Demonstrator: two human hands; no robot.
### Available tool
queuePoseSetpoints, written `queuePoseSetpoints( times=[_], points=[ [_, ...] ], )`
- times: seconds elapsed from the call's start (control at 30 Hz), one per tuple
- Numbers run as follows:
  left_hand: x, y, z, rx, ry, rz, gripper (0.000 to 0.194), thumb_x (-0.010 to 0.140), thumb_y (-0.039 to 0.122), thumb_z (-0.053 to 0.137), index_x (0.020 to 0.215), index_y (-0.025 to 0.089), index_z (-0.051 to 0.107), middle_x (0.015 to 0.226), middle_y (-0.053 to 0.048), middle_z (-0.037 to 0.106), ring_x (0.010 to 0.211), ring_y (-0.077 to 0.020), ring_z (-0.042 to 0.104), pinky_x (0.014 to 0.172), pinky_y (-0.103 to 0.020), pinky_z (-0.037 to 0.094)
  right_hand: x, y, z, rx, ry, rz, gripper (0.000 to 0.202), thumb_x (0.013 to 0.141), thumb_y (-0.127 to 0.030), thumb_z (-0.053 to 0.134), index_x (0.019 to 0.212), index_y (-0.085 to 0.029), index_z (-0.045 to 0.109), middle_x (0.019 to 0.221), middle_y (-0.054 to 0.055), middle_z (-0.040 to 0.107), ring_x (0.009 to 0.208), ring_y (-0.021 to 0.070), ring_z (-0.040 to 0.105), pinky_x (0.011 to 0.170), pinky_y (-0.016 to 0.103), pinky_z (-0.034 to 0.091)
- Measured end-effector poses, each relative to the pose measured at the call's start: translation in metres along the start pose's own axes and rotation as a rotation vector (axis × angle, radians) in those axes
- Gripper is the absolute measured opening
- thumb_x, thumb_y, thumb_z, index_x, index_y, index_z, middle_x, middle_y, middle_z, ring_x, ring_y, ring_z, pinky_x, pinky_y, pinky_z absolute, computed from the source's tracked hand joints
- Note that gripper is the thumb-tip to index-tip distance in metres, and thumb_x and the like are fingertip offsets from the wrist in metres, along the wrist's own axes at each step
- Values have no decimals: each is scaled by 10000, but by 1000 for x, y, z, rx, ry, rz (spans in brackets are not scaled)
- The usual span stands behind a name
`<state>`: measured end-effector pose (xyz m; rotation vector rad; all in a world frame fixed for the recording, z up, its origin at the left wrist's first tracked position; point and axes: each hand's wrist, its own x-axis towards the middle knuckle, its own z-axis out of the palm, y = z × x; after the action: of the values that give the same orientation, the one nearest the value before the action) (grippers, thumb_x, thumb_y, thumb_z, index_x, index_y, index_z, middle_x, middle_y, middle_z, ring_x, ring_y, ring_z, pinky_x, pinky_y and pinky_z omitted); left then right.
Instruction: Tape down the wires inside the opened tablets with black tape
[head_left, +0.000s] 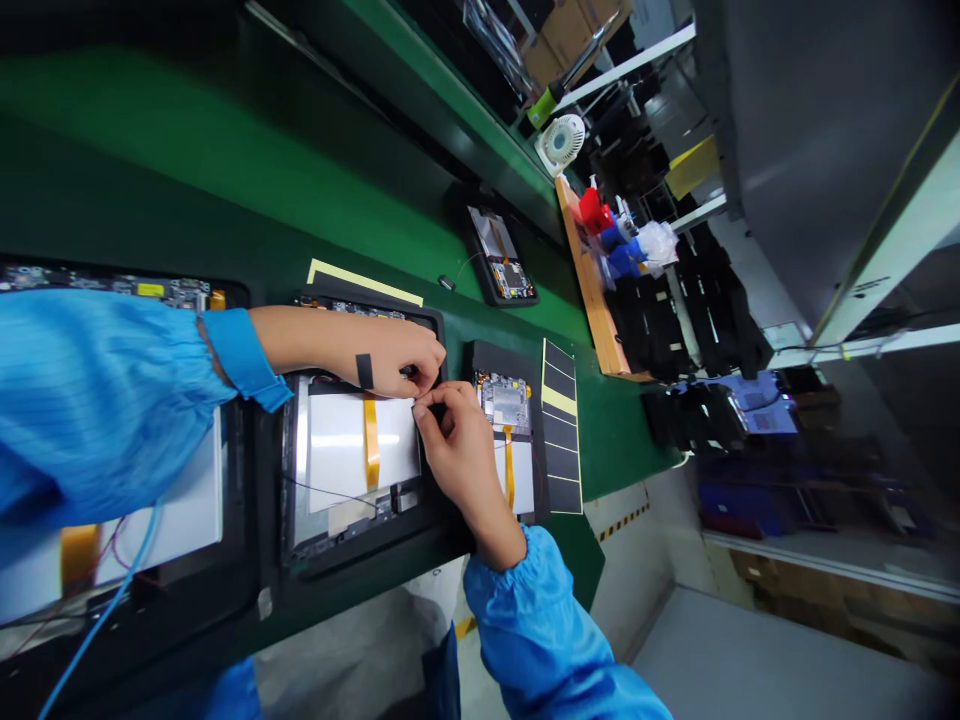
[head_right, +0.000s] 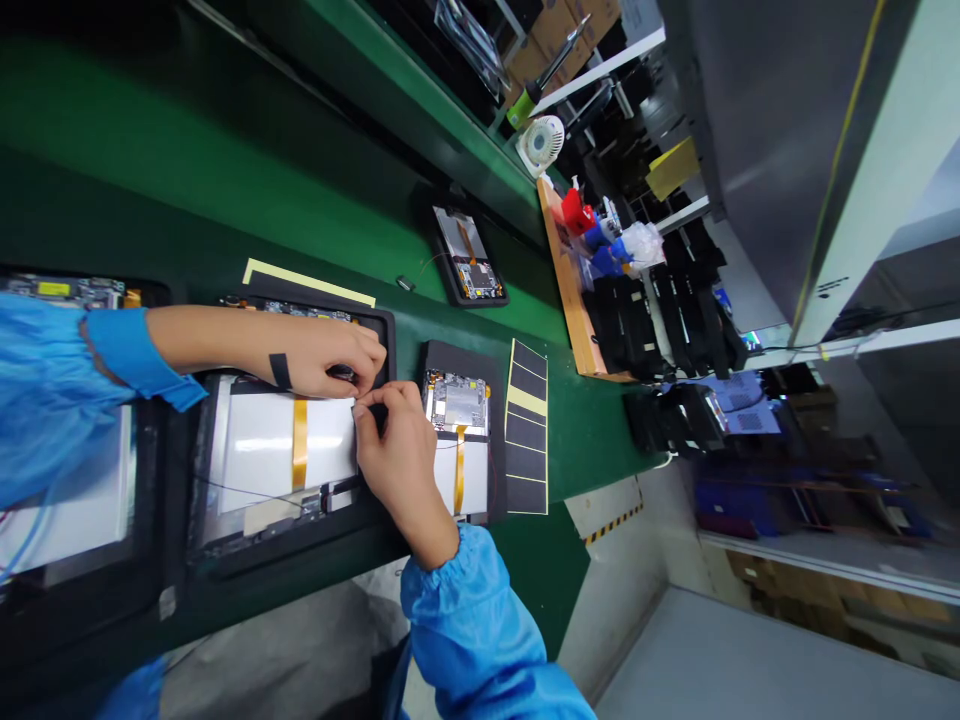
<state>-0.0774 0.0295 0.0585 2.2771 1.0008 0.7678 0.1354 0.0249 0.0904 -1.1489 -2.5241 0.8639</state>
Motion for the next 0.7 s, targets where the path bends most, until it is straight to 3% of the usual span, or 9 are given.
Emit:
queuePoseSetpoints(
  times=[0.1, 0.23, 0.4, 0.47, 0.57, 0.7],
  points=[
    [0, 0, 1, 20, -2, -24, 144, 755, 95, 636, 707, 200, 722, 805, -20, 677, 835, -190, 582, 771, -281, 429, -1, 4, -3, 81, 20, 6, 176, 933, -254, 633, 1102, -218, 667, 1072, 48, 624, 722, 147, 561, 643, 284, 463],
    [1, 1, 1, 20, -19, -19, 154, 777, 100, 630, 737, 206, 735, 811, -17, 680, 848, -190, 589, 796, -277, 435, -12, 8, -11, 172, 106, -96, 212, 1005, -283, 549, 1017, -221, 752, 1101, 84, 653, 978, 200, 645, 772, 316, 537],
    [0, -2, 3, -14, 27, 11, 170, 765, 82, 635, 709, 211, 730, 775, -6, 665, 802, -178, 577, 762, -273, 418, -39, 5, -21, -74, -66, -318, 259, 991, -315, 608, 1161, -192, 761, 1373, 155, 634, 1127, 279, 611, 978, 480, 528],
    [-2, -3, 4, -20, 35, 0, 177, 769, 83, 630, 704, 215, 728, 780, -10, 666, 800, -179, 577, 764, -272, 419, -47, 4, -25, -86, -96, -375, 231, 979, -316, 634, 1119, -193, 769, 1357, 148, 660, 1203, 297, 578, 1022, 500, 517],
    [-5, -4, 5, -42, 34, 3, 168, 817, 134, 608, 746, 220, 735, 819, -25, 676, 817, -186, 582, 776, -277, 427, -51, 6, -26, -45, -66, -345, 194, 988, -300, 615, 1049, -215, 779, 1326, 125, 684, 1244, 282, 571, 1075, 505, 500],
    [-4, 1, 4, -21, 23, -43, 152, 841, 214, 597, 766, 220, 729, 839, -36, 686, 851, -195, 599, 813, -283, 448, -46, 14, -19, -98, -92, -349, 469, 968, -404, 653, 1369, -162, 646, 1563, 187, 496, 1516, 335, 346, 1210, 585, 368]
  ],
)
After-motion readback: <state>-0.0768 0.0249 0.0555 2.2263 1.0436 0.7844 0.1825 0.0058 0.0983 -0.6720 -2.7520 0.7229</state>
